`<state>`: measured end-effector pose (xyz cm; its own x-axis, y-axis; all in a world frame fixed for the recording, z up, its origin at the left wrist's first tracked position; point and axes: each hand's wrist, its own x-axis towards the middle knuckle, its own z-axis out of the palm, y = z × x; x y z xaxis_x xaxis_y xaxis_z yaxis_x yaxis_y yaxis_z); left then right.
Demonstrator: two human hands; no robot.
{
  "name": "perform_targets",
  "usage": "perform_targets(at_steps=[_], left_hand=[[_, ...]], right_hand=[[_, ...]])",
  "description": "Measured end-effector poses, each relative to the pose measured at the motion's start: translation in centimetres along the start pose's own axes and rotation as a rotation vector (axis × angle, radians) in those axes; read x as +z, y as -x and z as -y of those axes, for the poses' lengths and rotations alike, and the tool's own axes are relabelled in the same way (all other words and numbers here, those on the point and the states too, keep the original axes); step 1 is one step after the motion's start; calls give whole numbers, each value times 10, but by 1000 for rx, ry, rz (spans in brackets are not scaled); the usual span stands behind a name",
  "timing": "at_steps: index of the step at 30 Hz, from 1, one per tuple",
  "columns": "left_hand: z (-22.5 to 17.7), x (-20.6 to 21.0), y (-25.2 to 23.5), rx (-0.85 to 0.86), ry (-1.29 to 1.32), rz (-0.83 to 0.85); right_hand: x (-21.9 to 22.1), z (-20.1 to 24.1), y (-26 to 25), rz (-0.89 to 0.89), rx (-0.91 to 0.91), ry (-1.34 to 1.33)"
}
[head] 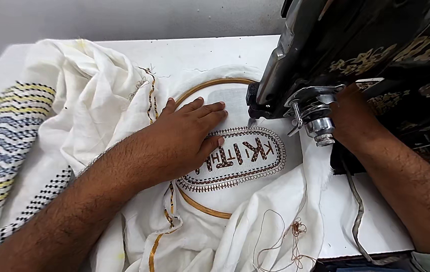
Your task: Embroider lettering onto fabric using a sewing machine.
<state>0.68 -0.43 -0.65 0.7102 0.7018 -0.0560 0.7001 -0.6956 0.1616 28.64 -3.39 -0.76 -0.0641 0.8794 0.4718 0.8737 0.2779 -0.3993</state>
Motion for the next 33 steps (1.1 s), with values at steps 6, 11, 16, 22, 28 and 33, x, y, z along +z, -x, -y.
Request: perform_targets(at_steps=[6,11,16,22,28,33], left_hand=[[-1,0,1,2,-9,8],[-2,0,2,2,-10,9],[-2,-1,2,-9,-4,17],[-1,1,0,-11,-5,8],[0,1,0,-4,3,-7],[-2,-3,1,-9,-3,26]], right_hand=[[-4,4,-3,51,19,18],[-6,7,-4,84,61,11],[-4,4,-3,51,46,18],[-3,3,-2,39,39,2],[-3,6,-1,35,78,-27],[-6,9,-2,68,69,4]])
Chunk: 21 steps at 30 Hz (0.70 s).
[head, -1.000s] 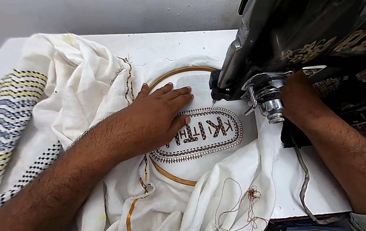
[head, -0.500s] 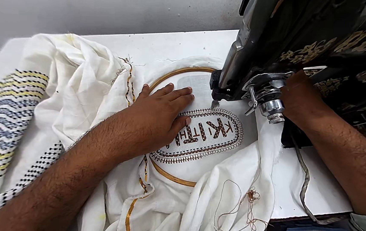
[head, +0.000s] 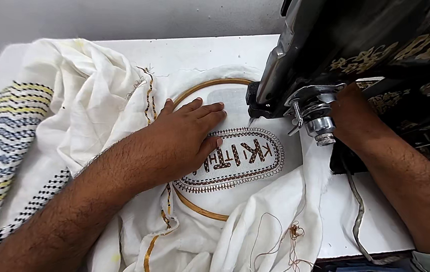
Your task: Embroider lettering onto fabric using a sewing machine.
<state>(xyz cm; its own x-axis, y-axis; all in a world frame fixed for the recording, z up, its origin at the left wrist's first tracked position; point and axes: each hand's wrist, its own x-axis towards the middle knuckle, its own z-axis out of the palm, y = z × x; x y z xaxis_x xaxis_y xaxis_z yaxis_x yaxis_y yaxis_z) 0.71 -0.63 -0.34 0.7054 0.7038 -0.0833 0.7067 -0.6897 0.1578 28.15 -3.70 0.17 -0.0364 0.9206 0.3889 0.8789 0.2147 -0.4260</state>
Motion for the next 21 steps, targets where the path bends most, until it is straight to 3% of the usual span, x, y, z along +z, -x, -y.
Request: perform_targets(at_steps=[9,21], left_hand=[[2,-2,1,-19,-10,19],[1,-1,2,-2,-10,9]], right_hand=[[7,-7,1,-57,-70,-5],[0,3,2,14,32,-23]])
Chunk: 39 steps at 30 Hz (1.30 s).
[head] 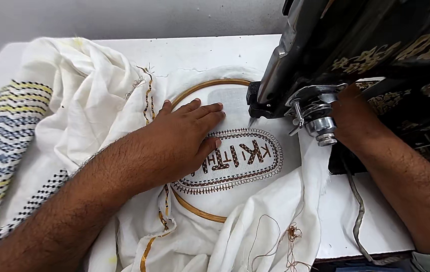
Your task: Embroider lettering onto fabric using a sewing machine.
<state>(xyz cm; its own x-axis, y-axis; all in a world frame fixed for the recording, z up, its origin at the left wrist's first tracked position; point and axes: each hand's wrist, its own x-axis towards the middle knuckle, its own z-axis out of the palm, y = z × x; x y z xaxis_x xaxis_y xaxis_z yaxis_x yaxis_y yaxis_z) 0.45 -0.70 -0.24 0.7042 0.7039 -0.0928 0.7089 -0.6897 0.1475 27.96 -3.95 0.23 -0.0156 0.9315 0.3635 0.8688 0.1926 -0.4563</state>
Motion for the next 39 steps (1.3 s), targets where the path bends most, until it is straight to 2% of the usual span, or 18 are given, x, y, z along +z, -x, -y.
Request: perform_targets(at_steps=[17,35,39], left_hand=[[0,-1,0,-16,-7,8],[1,-2,2,-16,-6,22],[1,-2,2,-18,-10,25]], right_hand=[[7,-9,0,-70,-82,-14],[0,5,2,34,13,22],[3,0,2,5,-12,19]])
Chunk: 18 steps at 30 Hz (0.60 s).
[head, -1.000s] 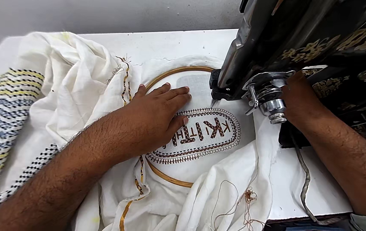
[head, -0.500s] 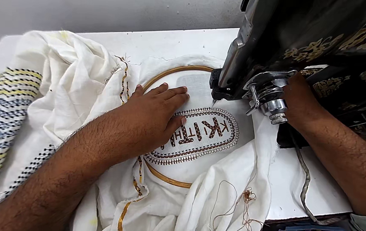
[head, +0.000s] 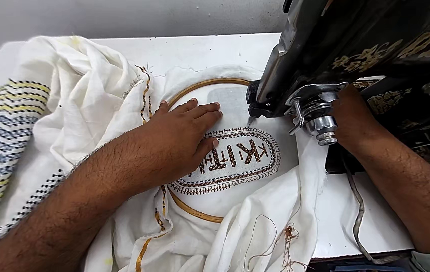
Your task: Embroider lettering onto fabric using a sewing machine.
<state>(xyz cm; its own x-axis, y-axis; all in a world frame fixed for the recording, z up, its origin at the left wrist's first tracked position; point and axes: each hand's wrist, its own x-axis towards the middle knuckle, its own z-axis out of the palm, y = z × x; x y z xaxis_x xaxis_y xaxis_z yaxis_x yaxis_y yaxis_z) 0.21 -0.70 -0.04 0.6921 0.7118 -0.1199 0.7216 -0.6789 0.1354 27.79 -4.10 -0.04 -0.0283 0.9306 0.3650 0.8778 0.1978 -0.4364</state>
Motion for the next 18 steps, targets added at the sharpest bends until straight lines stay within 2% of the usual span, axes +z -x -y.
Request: perform_targets(at_steps=[18], left_hand=[[0,0,-1,-12,0,-10]], right_hand=[[4,-4,0,-28,-35,0]])
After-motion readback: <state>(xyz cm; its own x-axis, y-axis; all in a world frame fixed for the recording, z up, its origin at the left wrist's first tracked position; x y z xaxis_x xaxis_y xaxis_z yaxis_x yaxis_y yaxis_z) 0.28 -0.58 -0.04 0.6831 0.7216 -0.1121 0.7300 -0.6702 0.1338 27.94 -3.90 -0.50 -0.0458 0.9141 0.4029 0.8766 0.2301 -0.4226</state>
